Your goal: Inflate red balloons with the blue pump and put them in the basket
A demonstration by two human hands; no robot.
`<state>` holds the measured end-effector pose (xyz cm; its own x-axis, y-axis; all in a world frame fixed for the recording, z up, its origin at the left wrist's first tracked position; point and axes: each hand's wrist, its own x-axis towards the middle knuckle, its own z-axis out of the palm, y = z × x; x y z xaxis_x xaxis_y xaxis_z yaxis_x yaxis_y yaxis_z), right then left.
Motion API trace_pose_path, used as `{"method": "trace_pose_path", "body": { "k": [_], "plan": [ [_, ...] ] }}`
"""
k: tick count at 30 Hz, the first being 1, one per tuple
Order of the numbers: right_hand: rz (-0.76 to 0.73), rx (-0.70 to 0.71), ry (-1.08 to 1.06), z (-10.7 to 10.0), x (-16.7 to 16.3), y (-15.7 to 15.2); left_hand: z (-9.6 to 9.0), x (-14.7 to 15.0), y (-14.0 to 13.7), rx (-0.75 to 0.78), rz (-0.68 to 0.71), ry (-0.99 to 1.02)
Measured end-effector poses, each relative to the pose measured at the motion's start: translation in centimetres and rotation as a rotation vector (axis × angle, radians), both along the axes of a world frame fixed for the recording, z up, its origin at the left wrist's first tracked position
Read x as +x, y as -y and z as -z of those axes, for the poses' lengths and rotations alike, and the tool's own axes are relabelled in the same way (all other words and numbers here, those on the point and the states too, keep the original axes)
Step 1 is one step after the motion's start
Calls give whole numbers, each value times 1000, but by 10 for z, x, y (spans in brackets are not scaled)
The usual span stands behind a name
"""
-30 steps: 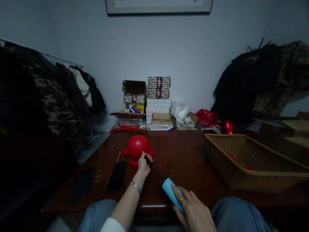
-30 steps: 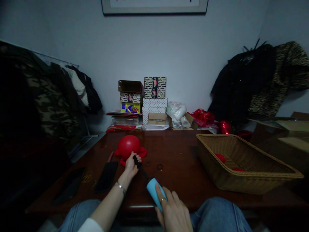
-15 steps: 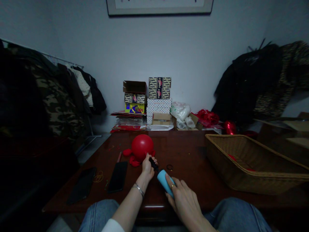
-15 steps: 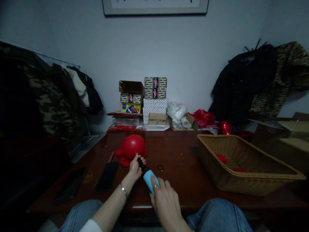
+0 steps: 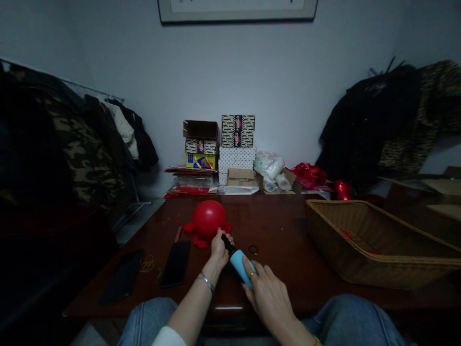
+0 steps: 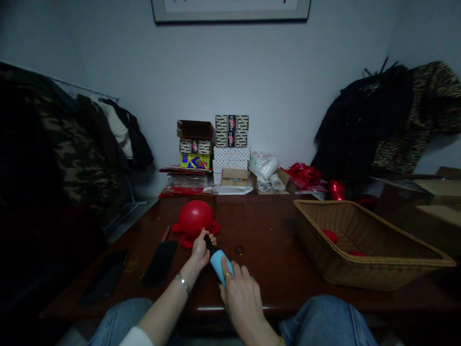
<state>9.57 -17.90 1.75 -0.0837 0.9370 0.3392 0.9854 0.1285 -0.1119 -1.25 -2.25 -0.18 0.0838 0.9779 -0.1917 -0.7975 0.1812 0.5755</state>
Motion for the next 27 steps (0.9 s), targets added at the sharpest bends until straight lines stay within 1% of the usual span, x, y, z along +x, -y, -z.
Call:
{"method": "trace_pose_path", "body": {
  "k": [4,9,16,23,27],
  "plan": [
    [-24,-8,-15,5,8,8,0,-2,-3,1,-31,-24],
    [-60,-50,-27,12,28,24,1,-9,-9,1,-76,-60],
    [-124,-16,-24,23,51,44,2,-16,-16,21,-81,-40],
    [-120,52,-31,25,50,45,0,-13,-14,49,-75,-32],
    [-96,18,-45,21,47,40,0,-10,-12,67,-79,-39]
  ]
}}
